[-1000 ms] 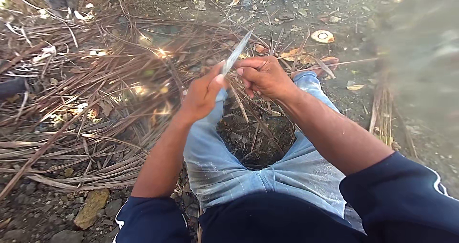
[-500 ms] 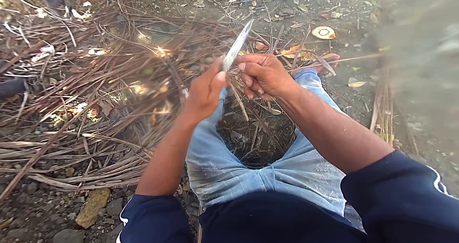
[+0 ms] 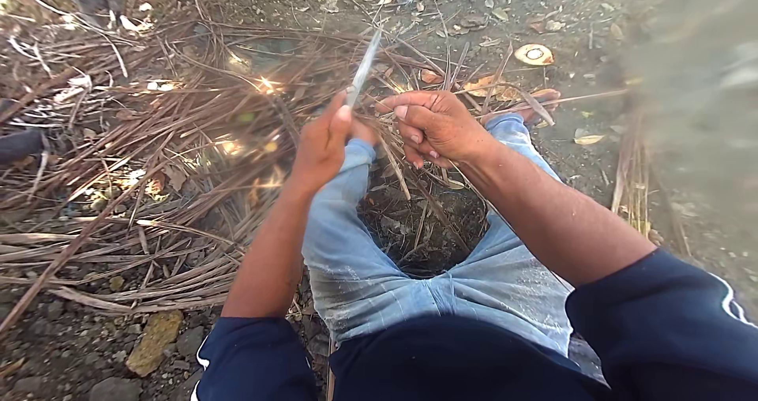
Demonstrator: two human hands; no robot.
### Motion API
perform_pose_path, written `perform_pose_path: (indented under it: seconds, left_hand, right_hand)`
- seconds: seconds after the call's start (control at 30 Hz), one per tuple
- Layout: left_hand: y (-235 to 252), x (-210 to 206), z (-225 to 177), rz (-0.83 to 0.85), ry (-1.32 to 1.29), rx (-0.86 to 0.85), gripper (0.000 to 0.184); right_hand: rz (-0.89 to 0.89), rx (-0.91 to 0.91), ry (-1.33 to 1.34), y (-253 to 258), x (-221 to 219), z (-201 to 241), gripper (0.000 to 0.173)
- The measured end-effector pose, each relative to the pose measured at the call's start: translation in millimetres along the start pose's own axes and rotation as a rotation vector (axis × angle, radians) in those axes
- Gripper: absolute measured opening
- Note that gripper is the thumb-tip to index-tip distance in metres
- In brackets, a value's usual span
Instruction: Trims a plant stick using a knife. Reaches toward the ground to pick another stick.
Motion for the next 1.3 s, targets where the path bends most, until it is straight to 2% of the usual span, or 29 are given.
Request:
perform_pose_path:
  seconds: [0.1,0.2,0.3,0.47,0.53,0.6,0.73,0.8,0.9,1.07,1.13,1.3]
  left_hand:
    - [0.6,-3.9,-7.2,0.016,-0.024,-0.031,0.052]
    - [6.6,1.1,12.4,-0.003,-0.073,0.115,0.053]
    - [8.3,-1.9,6.7,0.031,-0.116,0.149,0.054]
    - [24.0,5.9,53.5,-0.091,-0.371,0.525,0.051]
    - [22.6,2.3,45.1,-0.083,-0.466,0.524,0.051]
    - [16.7,-1.2,32.0,-0.053,-0.487,0.452,0.051]
    - [8.3,-1.1,4.7,0.034,-0.158,0.12,0.054]
    - [9.6,3.3,3.3,0.03,-0.042,0.061,0.05]
    - [11.0,12.0,24.6,0.041,-0.078,0.265,0.051]
    - [6.5,12.9,12.8,0.166,-0.238,0.345,0.051]
    - [8.5,16.9,19.1,0.159,-0.374,0.451,0.05]
    - [4.4,7.9,11.5,0.26,-0.721,0.512,0.05]
  right_hand:
    - [-0.008,-0.035,0.046,2.4,-0.3,2.3,0.031]
    - [-0.003,-0.075,0.089,2.2,-0.5,0.0,0.033]
    - [0.012,-0.074,0.1,4.3,0.4,2.1,0.032]
    - [0.0,-0.078,0.044,5.7,3.7,1.9,0.032]
    - [-0.018,-0.07,0.015,7.3,6.4,1.4,0.032]
    - [-0.034,-0.068,-0.004,7.5,8.0,0.8,0.032]
    - [-0.038,-0.01,-0.072,7.8,8.3,1.9,0.032]
    - [-0.037,0.056,-0.146,7.0,8.1,4.7,0.034]
    - [-0.056,0.145,-0.285,2.6,8.7,9.1,0.033]
    - [-0.073,0.237,-0.556,3.1,13.7,15.0,0.032]
    - [-0.078,0.242,-0.574,1.7,14.0,14.1,0.031]
    - [-0.035,0.247,-0.588,-1.0,11.4,10.2,0.03]
Point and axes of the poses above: each hand's wrist, its own y-axis towards the middle knuckle, its own x-axis out of the back of the hand, z = x × y, the point moved 6 cm from there along y, towards the middle knuckle, and after that the axes turned 15 degrees about -z, right-handed, at the moved point
